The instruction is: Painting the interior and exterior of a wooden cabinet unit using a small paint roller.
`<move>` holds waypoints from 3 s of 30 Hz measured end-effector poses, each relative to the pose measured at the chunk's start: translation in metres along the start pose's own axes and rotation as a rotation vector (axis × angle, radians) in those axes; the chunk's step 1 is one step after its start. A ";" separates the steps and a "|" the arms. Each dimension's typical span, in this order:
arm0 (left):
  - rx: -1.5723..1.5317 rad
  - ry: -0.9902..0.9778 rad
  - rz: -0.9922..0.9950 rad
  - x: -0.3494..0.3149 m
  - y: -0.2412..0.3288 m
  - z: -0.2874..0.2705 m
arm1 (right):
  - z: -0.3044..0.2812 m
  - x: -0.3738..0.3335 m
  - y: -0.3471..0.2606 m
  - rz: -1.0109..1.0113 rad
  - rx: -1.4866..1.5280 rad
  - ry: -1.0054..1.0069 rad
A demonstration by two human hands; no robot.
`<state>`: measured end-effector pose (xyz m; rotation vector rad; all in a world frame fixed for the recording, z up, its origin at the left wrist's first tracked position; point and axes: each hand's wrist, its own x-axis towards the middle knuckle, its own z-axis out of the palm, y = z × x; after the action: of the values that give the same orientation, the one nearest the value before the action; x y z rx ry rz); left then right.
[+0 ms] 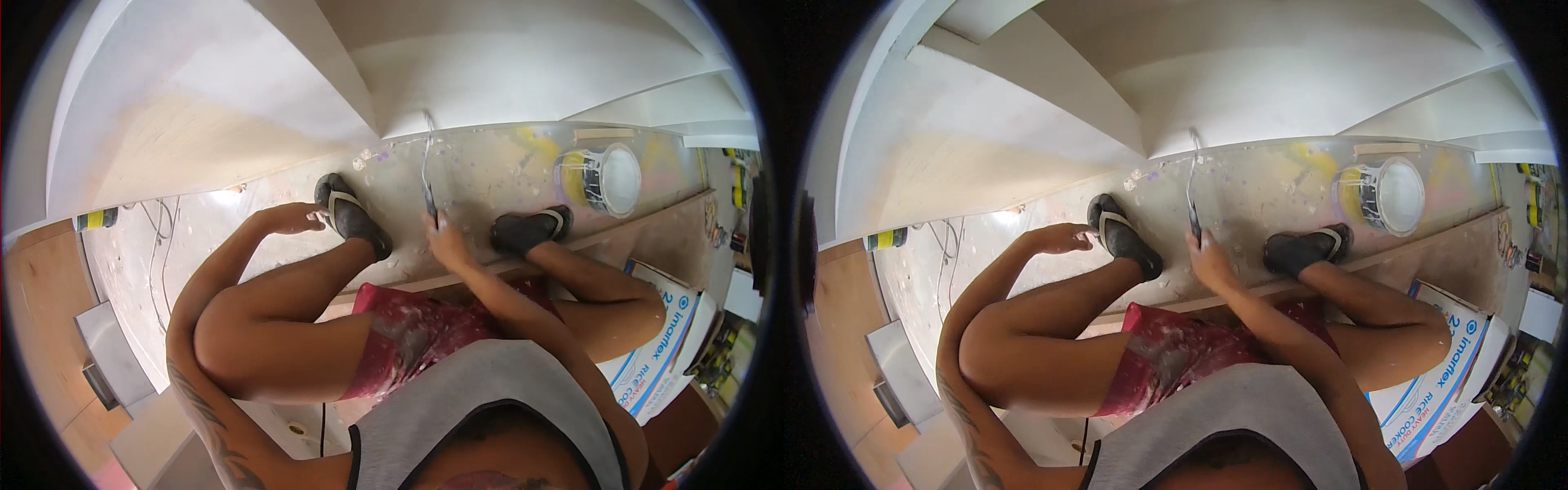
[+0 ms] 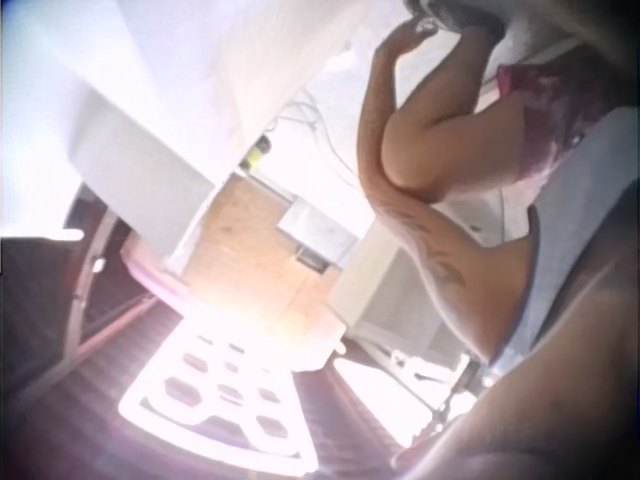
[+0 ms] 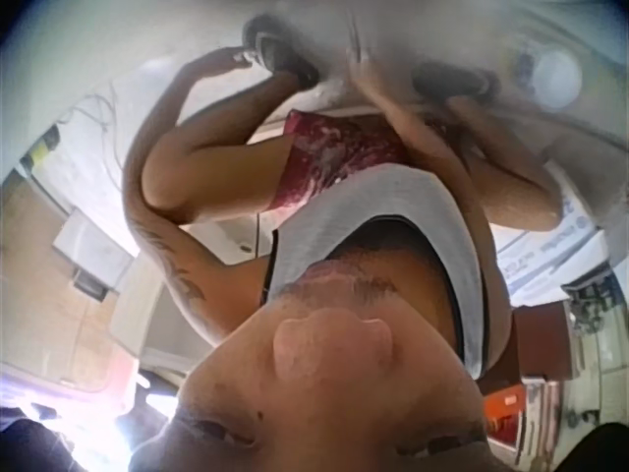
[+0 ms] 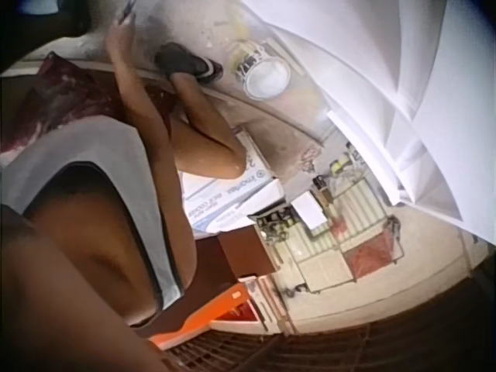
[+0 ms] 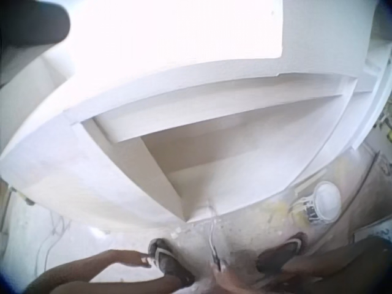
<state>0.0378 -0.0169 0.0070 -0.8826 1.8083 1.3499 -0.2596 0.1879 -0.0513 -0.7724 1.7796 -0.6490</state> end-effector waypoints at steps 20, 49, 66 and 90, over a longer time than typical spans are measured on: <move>0.066 0.066 -0.049 0.002 -0.001 0.001 | 0.002 0.050 -0.032 0.062 0.139 0.007; 0.070 0.000 -0.057 0.006 -0.001 0.014 | -0.004 0.092 -0.085 0.005 0.282 -0.115; 0.057 -0.028 -0.045 0.003 0.008 0.014 | -0.054 0.163 -0.084 -0.052 0.346 -0.003; 0.129 -0.060 -0.095 0.015 0.000 0.009 | -0.130 0.260 -0.197 0.105 0.602 -0.156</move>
<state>0.0309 -0.0096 -0.0073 -0.8397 1.7641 1.1750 -0.4088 -0.1284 -0.0211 -0.3041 1.3624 -0.9624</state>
